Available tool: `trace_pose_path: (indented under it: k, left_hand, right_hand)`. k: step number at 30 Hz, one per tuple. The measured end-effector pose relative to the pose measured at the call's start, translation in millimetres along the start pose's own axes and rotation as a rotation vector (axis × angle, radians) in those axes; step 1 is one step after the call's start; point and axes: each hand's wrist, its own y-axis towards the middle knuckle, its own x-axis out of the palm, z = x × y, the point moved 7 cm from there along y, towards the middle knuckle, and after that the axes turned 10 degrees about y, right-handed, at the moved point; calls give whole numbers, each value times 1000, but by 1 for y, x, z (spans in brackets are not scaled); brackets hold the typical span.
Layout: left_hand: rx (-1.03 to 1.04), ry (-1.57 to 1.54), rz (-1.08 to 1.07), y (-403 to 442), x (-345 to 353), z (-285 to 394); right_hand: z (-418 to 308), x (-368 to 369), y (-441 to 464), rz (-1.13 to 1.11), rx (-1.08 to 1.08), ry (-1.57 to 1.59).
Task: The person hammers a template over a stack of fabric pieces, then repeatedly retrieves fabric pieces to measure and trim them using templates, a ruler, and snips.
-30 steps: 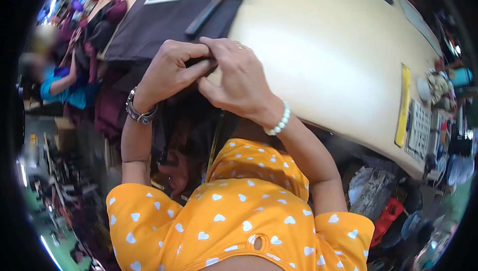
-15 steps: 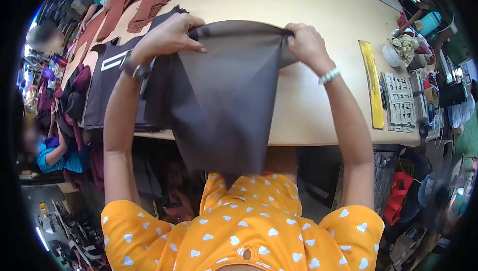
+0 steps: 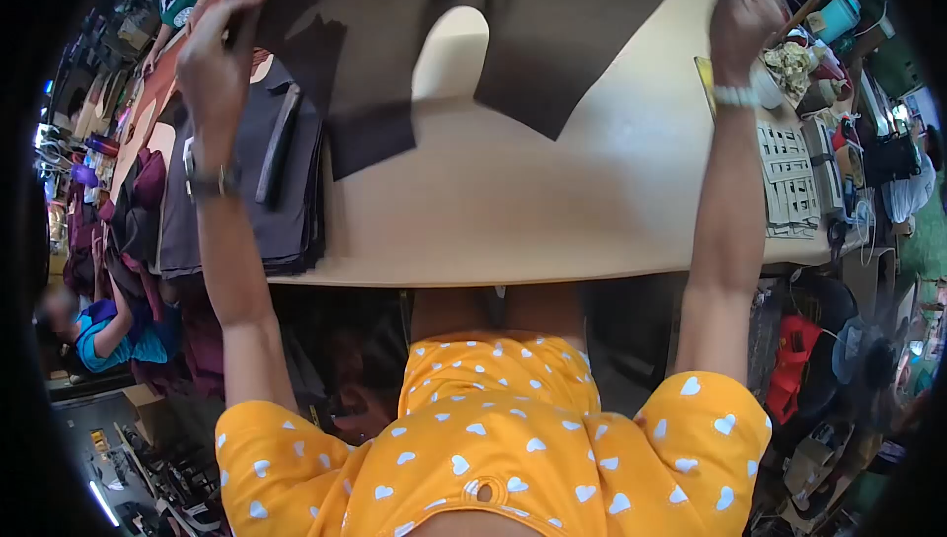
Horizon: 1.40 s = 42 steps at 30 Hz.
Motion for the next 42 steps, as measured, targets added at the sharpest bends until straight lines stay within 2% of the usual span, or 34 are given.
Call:
trace_pose_path:
  k: [1,3,4,5,6,7,9,12,14,16,17,19,21,22,23,25,26,27,29,31,33,35,36,38,39,40,41,42]
  left_hand:
    - [44,-10,-4,-20,-14,11]
    - [65,-60,-75,-65,-26,25]
    - [27,-92,-145,-85,-24,30]
    - [49,-69,-214,-105,-20,37]
    - [51,-96,-284,-122,-15,42]
    - [41,-128,-388,-140,-8,44]
    - [40,-181,-527,-161,-3,53]
    - [59,-253,-727,-177,-2,62]
    - [175,-383,-809,-174,-2,78]
    - [249,-515,-906,-173,5,94]
    - [187,-530,-935,-172,18,94]
    - [63,-563,-990,-175,48,96]
    - [173,-228,-1110,-183,71,104]
    - [459,-32,-813,-187,81,109]
    - [649,221,-448,-193,87,112]
    - [175,-91,-590,-146,88,113]
    - [229,-160,-340,-133,81,118]
    - [-261,-280,-919,-155,118,96]
    - [-88,-170,-1123,-149,140,85]
    - [-455,-804,-818,-141,152,63]
    - [-1106,-1129,-780,-167,165,47]
    - [-1182,-1253,-761,-180,155,40]
    - [-1218,-1374,-724,-190,157,36]
    - [-1177,-1309,-694,-179,130,53]
    - [-1163,-1273,-678,-178,119,58]
    - [-1198,-1427,-741,-190,133,53]
    - [-1119,-1407,-700,-181,121,61]
    - [-1039,-1388,-661,-172,108,74]
  right_hand:
    - [-30,-18,-1,-67,-65,3]
    - [-35,-53,-36,-260,233,-35]
    - [-34,-66,-59,-322,500,63]
    - [-40,-76,-75,-343,440,21]
    - [-33,-88,-108,-370,784,103]
    - [-31,-98,-133,-364,992,273]
    - [-42,-115,-174,-240,1414,448]
    - [-60,-132,-195,55,1525,845]
    - [-65,-138,-200,256,1595,1016]
    - [-58,-147,-200,374,1495,777]
    - [-58,-144,-194,427,1438,660]
    - [-66,-115,-173,470,1386,736]
    - [-76,-81,-149,450,1308,827]
    - [-87,-57,-134,339,1296,860]
    - [-103,-32,-121,227,1281,892]
    - [-139,12,-101,-70,1079,778]
    - [-153,34,-104,-245,1029,855]
    - [-167,55,-111,-421,971,929]
    - [-199,91,-130,-708,999,1157]
    - [-220,112,-154,-861,1093,1331]
    - [-230,116,-159,-910,983,1360]
    - [-232,114,-166,-927,1147,1403]
    - [-228,110,-159,-917,1066,1322]
    - [-219,100,-141,-899,907,1168]
    - [-205,90,-129,-687,822,955]
    - [-189,79,-125,-589,866,748]
    - [-175,67,-113,-502,792,514]
    - [-160,61,-113,-531,662,284]
